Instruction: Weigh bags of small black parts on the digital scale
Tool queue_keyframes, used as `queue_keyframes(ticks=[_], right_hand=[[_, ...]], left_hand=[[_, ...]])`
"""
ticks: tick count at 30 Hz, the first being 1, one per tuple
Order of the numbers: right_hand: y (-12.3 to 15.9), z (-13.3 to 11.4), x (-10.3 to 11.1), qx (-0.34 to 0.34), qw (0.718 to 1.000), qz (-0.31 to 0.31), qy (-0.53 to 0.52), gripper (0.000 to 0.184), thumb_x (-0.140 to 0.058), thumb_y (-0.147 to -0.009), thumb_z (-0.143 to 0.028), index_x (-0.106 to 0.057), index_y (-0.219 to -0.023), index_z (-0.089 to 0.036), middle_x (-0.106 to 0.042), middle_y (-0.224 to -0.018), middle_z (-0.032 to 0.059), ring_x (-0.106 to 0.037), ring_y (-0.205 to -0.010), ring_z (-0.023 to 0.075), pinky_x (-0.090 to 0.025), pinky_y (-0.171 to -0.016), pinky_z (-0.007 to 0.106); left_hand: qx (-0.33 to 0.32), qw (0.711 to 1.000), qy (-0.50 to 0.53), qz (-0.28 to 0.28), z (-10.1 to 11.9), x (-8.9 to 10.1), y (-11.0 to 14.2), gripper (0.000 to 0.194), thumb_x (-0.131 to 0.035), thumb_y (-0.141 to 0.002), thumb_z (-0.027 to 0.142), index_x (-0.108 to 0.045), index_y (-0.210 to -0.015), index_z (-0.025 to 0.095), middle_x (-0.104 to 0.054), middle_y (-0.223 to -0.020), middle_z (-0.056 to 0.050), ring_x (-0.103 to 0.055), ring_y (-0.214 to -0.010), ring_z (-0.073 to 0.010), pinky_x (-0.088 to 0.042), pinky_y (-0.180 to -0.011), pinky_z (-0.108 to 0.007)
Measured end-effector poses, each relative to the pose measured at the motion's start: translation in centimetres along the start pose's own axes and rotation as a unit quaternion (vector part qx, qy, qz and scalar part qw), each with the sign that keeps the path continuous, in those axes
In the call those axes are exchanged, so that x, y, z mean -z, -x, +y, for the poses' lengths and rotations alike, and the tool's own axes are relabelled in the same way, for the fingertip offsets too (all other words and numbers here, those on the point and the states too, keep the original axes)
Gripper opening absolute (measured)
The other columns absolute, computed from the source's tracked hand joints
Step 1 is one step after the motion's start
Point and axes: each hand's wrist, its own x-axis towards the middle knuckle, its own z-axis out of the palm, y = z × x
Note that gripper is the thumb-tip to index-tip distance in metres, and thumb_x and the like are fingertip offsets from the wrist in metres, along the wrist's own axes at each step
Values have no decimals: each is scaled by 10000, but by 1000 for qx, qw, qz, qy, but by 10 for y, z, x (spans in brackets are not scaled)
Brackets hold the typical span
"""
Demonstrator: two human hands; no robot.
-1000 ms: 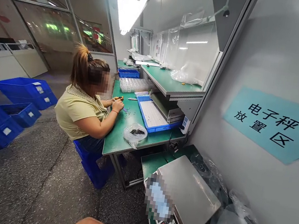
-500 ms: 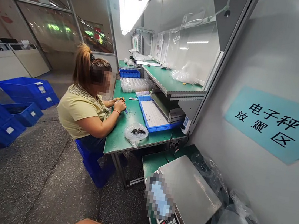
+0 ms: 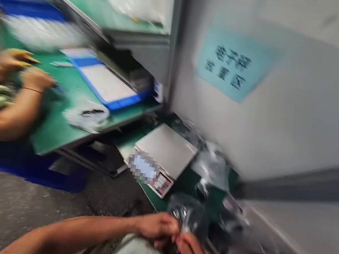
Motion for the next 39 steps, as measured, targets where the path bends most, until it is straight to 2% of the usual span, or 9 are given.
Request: queue_keyframes(ticks=[3, 6, 11, 14, 16, 19, 25, 32, 39], right_hand=[[20, 1, -6, -100, 983, 42, -147, 242, -442, -925, -278, -675, -869, -251, -663, -1013, 44, -632, -701, 130, -554, -629, 235], [31, -5, -22, -218, 903, 194, -314, 155, -541, -908, -311, -619, -825, -206, -625, -983, 53, -541, -543, 81, -472, -452, 193], [35, -6, -37, -255, 838, 242, -417, 183, -654, -843, -377, -613, -786, -207, -542, -911, 18, -531, -559, 76, -436, -436, 185], [34, -4, -35, -252, 844, 235, -412, 173, -644, -855, -366, -614, -802, -204, -538, -916, 17, -545, -580, 83, -452, -462, 197], [34, -6, -32, -241, 858, 231, -390, 136, -612, -881, -334, -617, -826, -210, -540, -925, 13, -540, -574, 77, -454, -476, 201], [33, -11, -24, -214, 898, 219, -317, 126, -561, -912, -286, -625, -832, -213, -552, -917, 8, -507, -533, 62, -459, -496, 207], [29, -19, -10, -154, 955, 232, -102, 156, -536, -886, -203, -682, -839, -232, -610, -851, 33, -594, -751, 149, -498, -640, 255], [26, -18, -17, -231, 901, 253, -265, 145, -529, -928, -294, -586, -831, -203, -548, -871, 4, -495, -501, 62, -455, -493, 215], [23, -16, -20, -273, 883, 153, -350, 239, -476, -957, -416, -520, -890, -190, -558, -1067, 69, -607, -630, 99, -478, -474, 202]], left_hand=[[-4, 997, 71, 5, 2, -3, -9, 578, -545, -797, 689, -548, -773, 112, -563, -769, 4, -388, -387, -1, -252, -363, -177], [-5, 995, 100, -11, 7, -6, -11, 553, -553, -814, 656, -519, -754, 107, -563, -876, -20, -376, -392, 15, -231, -357, -174], [-11, 997, 71, 7, 11, -9, -8, 522, -515, -862, 615, -530, -761, 103, -600, -936, -58, -454, -406, 1, -269, -365, -156], [-37, 999, -9, -24, 17, -9, -6, 538, -477, -883, 611, -594, -784, 96, -634, -1084, -133, -602, -568, -69, -422, -470, -175], [-77, 992, -89, -49, 24, -10, -4, 532, -438, -924, 563, -647, -788, 93, -633, -1164, -168, -666, -841, -155, -515, -724, -252], [-114, 979, -164, -46, 34, -12, -4, 519, -384, -970, 488, -696, -811, 104, -679, -1097, -166, -522, -1235, -238, -401, -1027, -353], [-108, 946, -303, -45, 44, -17, -11, 476, -313, -1008, 368, -632, -737, 143, -703, -920, -120, -491, -1281, -188, -446, -967, -258], [-77, 859, -504, 41, 41, -24, -10, 316, -326, -1003, 308, -605, -933, 178, -629, -1208, -70, -673, -878, -138, -457, -643, -200], [-88, 878, -470, 27, 39, -20, -15, 349, -281, -1010, 320, -600, -1024, 180, -646, -1175, -96, -607, -1109, -192, -492, -853, -258]])
